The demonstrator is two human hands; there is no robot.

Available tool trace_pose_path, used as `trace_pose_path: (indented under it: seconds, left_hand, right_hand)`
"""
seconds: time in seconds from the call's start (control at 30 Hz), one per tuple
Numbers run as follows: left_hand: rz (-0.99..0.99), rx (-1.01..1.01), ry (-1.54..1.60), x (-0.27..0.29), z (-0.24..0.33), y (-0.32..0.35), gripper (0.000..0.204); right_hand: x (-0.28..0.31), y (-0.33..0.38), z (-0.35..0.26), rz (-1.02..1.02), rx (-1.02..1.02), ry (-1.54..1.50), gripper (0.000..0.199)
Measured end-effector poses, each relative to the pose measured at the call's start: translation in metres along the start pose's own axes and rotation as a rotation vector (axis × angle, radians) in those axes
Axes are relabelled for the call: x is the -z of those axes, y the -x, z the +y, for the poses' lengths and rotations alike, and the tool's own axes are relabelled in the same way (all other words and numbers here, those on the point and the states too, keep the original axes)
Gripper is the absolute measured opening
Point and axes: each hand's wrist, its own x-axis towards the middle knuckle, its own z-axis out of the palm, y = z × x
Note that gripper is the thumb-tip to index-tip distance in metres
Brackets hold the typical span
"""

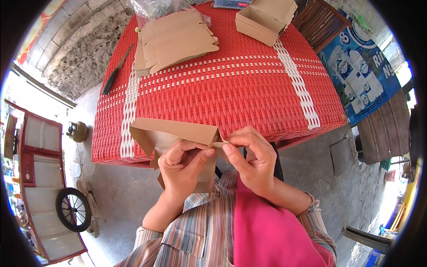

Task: The person assembles flat cardboard pieces into small rectangular boxes by hand. They fold the sides and tuck the tabs into slots to form the box structure, then stack the completed boxes on a red woven mat.

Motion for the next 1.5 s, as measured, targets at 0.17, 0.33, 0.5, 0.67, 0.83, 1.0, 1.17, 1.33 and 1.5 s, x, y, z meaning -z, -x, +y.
trace_pose_path:
  seconds: [0.17, 0.33, 0.5, 0.67, 0.83, 1.0, 1.17, 1.33, 1.5]
  left_hand:
    - [-0.044, -0.082, -0.186, 0.004, -0.006, -0.001, 0.014]
    - [-0.059, -0.256, -0.363, 0.008, -0.009, 0.000, 0.012]
    - [0.023, -0.104, -0.010, -0.002, -0.012, 0.002, 0.011]
    - [0.019, -0.082, 0.053, -0.006, -0.015, 0.002, 0.016]
    - [-0.092, -0.166, -0.205, 0.002, -0.024, 0.002, 0.025]
    - [-0.054, -0.203, -0.077, 0.008, -0.026, 0.001, 0.027]
    - [-0.075, -0.151, -0.110, 0.009, -0.018, 0.002, 0.021]
    - [0.004, -0.229, -0.032, -0.009, -0.019, 0.000, 0.015]
    - [-0.027, -0.343, -0.407, -0.006, -0.013, 0.006, 0.016]
  right_hand:
    - [0.000, 0.000, 0.000, -0.009, 0.002, -0.020, 0.008]
    - [0.004, -0.005, -0.002, -0.029, 0.121, 0.121, 0.012]
    - [0.003, -0.004, 0.000, -0.042, 0.154, 0.152, 0.013]
    - [0.003, -0.005, 0.000, -0.025, 0.224, 0.211, 0.014]
    - [0.003, -0.004, 0.000, -0.037, 0.302, 0.313, 0.016]
    - [0.006, -0.003, -0.001, -0.054, 0.151, 0.162, 0.017]
    - [0.007, 0.002, -0.003, -0.029, 0.094, 0.126, 0.015]
    - [0.006, 0.002, 0.002, -0.025, 0.122, 0.135, 0.015]
    - [0.010, 0.001, 0.002, -0.044, 0.162, 0.192, 0.022]
